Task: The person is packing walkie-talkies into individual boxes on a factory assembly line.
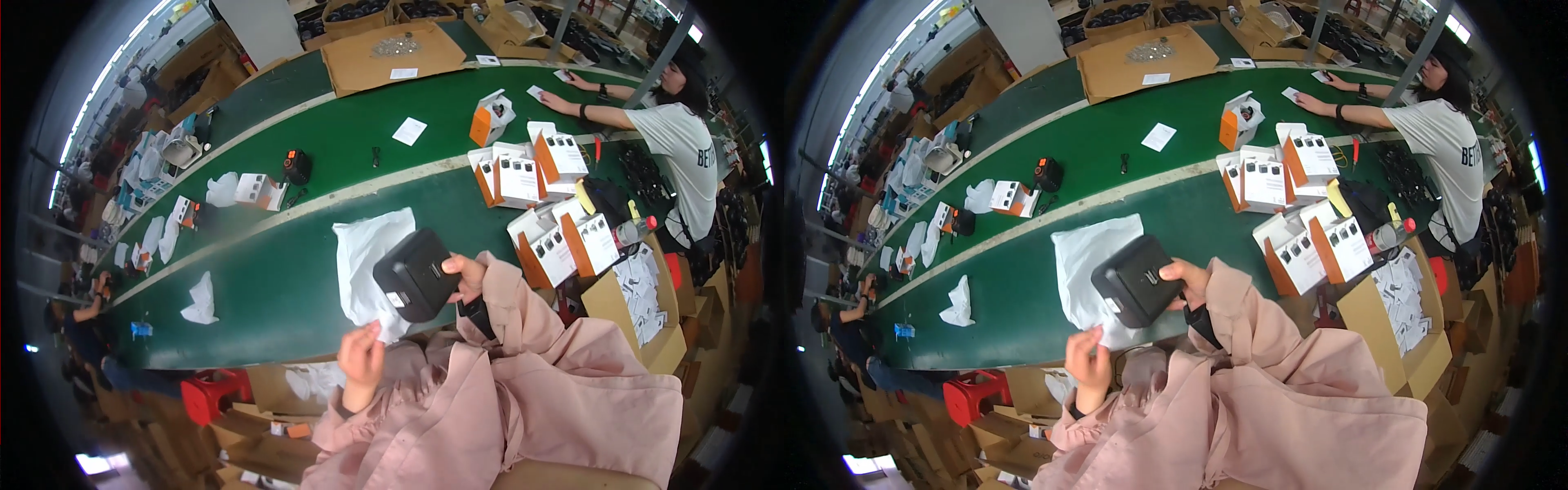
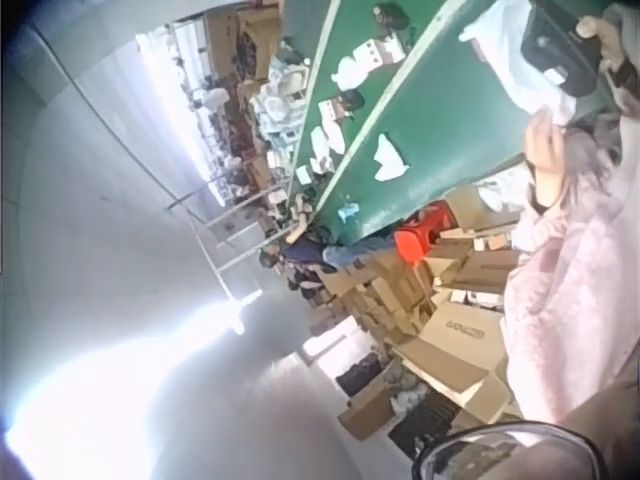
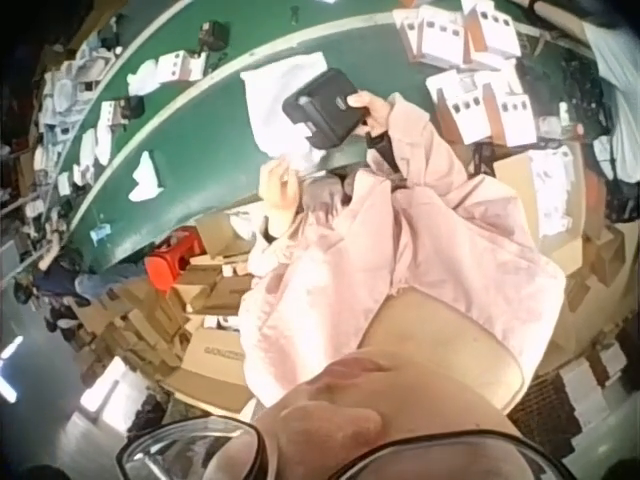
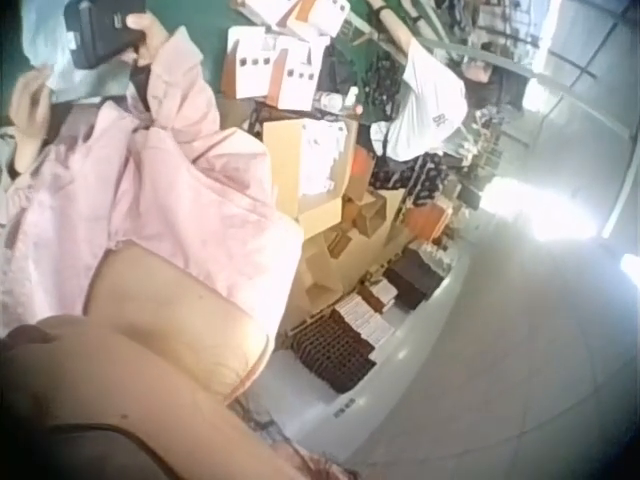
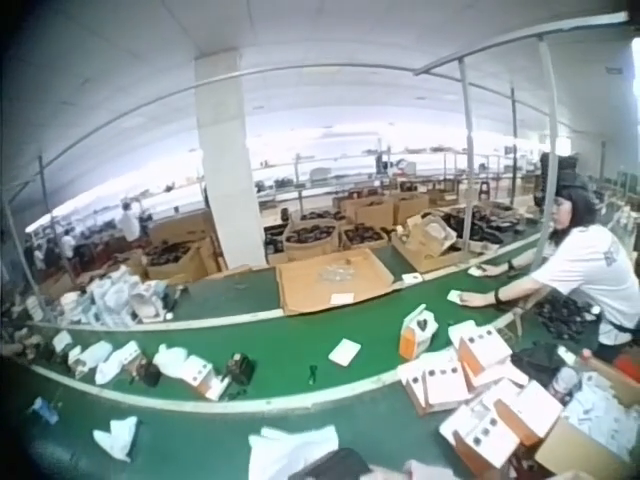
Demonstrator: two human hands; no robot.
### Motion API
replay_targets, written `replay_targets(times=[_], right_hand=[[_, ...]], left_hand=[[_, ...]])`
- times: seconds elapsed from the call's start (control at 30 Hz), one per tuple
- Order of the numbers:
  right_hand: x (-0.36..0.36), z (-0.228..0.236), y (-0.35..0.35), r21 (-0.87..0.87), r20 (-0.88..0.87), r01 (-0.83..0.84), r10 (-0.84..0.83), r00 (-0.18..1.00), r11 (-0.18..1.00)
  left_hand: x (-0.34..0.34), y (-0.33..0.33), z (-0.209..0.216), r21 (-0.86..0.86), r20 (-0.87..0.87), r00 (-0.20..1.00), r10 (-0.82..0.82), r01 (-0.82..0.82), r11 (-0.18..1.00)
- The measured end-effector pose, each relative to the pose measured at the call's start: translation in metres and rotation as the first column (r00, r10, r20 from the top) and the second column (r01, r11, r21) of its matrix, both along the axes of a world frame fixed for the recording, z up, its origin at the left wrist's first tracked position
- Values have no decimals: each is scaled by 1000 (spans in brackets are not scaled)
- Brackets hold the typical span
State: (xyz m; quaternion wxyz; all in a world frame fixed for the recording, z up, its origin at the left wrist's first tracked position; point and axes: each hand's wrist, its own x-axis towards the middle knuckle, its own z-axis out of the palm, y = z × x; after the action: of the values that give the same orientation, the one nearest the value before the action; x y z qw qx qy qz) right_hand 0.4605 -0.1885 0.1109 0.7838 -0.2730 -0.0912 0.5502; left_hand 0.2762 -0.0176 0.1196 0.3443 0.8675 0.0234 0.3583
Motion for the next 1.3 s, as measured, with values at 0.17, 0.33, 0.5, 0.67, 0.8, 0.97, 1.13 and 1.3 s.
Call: replay_targets(times=[0.17, 0.33, 0.5, 0.67, 0.8, 0.97, 1.13, 1.3], right_hand=[[3, 23, -45, -126, 214, 71, -43, 976, 989], [10, 49, -90, -121, 871, 135, 40, 489, 984], [-19, 93, -98, -235, 944, 113, 200, 262, 965], [-26, 83, -105, -186, 973, 192, 155, 169, 964], [-29, 86, -113, -259, 962, 283, 221, 159, 923], [-32, 78, -107, -353, 934, 251, 355, 38, 901], [-52, 75, -94, -354, 868, 279, 425, -258, 893], [-53, 78, -93, -500, 816, 106, 509, -272, 859]], left_hand=[[6, -6, 12, -717, -155, 988, -24, -96, 690], [16, -2, 13, -782, -347, 931, -112, -221, 583], [37, 6, 6, -914, -385, 866, -318, -308, 265], [46, 37, -30, -765, 30, 866, -500, -302, -568], [40, 37, -54, -536, 550, 720, -423, -84, -840], [43, -3, -52, -703, 317, 882, -350, -29, -711], [33, -10, -87, -577, 536, 798, -276, 107, -810], [43, -11, -70, -729, 240, 929, -281, -19, -684]])
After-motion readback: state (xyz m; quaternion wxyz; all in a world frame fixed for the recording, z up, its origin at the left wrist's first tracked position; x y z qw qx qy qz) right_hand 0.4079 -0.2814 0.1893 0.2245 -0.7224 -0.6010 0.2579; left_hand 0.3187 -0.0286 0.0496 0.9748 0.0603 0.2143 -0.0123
